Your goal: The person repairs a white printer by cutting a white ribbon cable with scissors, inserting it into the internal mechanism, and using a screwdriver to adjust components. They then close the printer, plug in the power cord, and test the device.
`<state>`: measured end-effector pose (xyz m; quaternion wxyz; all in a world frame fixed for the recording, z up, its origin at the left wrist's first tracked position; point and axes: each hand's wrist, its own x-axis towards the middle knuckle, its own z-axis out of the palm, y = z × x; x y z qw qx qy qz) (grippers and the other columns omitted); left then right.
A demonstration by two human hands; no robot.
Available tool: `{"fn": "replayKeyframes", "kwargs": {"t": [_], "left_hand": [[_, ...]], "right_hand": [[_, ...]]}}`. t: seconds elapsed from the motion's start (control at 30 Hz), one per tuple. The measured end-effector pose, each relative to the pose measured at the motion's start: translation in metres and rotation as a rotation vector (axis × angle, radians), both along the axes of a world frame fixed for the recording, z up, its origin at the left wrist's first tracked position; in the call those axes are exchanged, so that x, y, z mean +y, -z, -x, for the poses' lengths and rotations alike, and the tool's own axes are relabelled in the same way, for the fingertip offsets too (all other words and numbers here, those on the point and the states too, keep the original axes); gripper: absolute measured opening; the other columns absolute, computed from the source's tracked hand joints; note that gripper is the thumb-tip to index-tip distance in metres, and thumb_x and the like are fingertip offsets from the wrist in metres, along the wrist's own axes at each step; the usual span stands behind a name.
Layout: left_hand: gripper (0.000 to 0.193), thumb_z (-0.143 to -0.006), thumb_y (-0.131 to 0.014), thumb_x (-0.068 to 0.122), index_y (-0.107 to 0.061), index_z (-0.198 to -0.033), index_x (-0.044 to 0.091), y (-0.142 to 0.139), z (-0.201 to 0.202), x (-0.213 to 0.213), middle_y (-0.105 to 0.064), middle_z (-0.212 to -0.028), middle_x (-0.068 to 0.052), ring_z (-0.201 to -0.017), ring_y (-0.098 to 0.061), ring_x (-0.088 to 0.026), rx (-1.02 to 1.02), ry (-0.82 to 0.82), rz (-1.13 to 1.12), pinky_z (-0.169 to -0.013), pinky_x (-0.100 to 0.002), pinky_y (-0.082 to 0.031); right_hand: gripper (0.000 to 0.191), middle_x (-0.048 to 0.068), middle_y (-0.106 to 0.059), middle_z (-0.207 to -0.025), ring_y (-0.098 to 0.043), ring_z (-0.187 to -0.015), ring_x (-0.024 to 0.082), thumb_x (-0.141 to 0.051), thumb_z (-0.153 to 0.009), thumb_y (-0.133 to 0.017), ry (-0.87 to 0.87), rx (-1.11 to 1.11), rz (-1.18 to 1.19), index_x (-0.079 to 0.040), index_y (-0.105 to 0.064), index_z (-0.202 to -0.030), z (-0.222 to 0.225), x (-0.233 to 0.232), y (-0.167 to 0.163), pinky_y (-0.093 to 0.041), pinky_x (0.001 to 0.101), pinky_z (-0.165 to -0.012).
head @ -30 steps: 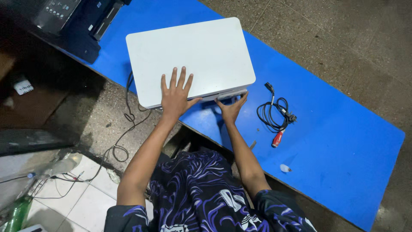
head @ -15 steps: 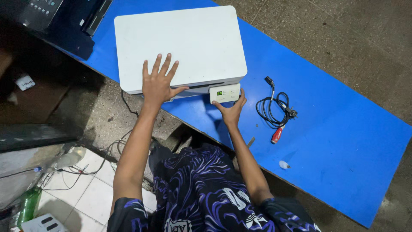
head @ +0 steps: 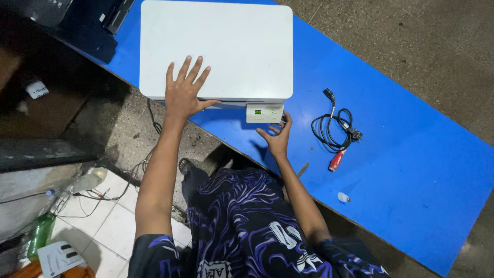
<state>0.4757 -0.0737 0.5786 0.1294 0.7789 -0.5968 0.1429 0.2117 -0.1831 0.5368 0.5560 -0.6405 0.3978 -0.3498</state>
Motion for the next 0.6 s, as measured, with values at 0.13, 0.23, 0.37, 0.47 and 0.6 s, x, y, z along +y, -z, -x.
{"fn": "replayKeyframes", "kwargs": {"t": [0.13,0.23,0.37,0.47,0.6], "left_hand": [[0.108,-0.072,-0.072,0.085,-0.053,-0.158,0.024,-0.002,0.003,0.000,-0.039,-0.169,-0.007,-0.155,-0.033,-0.032,-0.019,-0.006,-0.005,-0.123,-0.066,-0.018],[0.110,-0.069,-0.073,0.085,-0.052,-0.158,0.023,-0.001,0.005,-0.002,-0.038,-0.169,-0.007,-0.154,-0.031,-0.033,0.009,-0.010,-0.018,-0.122,-0.067,-0.016],[0.109,-0.071,-0.074,0.082,-0.051,-0.159,0.022,-0.003,0.008,0.000,-0.036,-0.170,-0.008,-0.156,-0.029,-0.034,-0.001,-0.017,-0.035,-0.123,-0.066,-0.015],[0.107,-0.070,-0.074,0.081,-0.051,-0.157,0.024,-0.006,0.009,0.001,-0.035,-0.170,-0.006,-0.156,-0.028,-0.032,0.026,-0.038,-0.045,-0.124,-0.066,-0.014],[0.110,-0.068,-0.074,0.081,-0.050,-0.158,0.022,-0.007,0.009,0.001,-0.034,-0.170,-0.007,-0.156,-0.027,-0.032,0.014,-0.056,-0.068,-0.124,-0.065,-0.013]], "right_hand": [[0.114,0.018,-0.047,-0.142,-0.056,-0.123,0.027,-0.020,-0.068,-0.098,-0.005,0.076,0.043,-0.008,-0.028,-0.157,0.002,0.003,-0.006,-0.059,0.0389,-0.091],[0.111,0.018,-0.045,-0.146,-0.054,-0.127,0.028,-0.019,-0.070,-0.097,-0.015,0.084,0.036,-0.008,-0.029,-0.157,0.005,0.002,-0.006,-0.061,0.0392,-0.091],[0.113,0.017,-0.043,-0.147,-0.057,-0.125,0.027,-0.019,-0.071,-0.096,-0.133,0.006,-0.029,-0.010,-0.023,-0.157,0.010,-0.003,-0.005,-0.060,0.0382,-0.093],[0.115,0.017,-0.043,-0.147,-0.058,-0.124,0.027,-0.018,-0.072,-0.095,-0.116,-0.027,0.001,-0.010,-0.019,-0.158,0.010,-0.004,-0.005,-0.059,0.0368,-0.090],[0.113,0.017,-0.045,-0.144,-0.059,-0.119,0.027,-0.015,-0.071,-0.094,-0.137,-0.010,-0.020,-0.011,-0.021,-0.158,0.008,-0.002,-0.007,-0.059,0.0361,-0.087]]}}
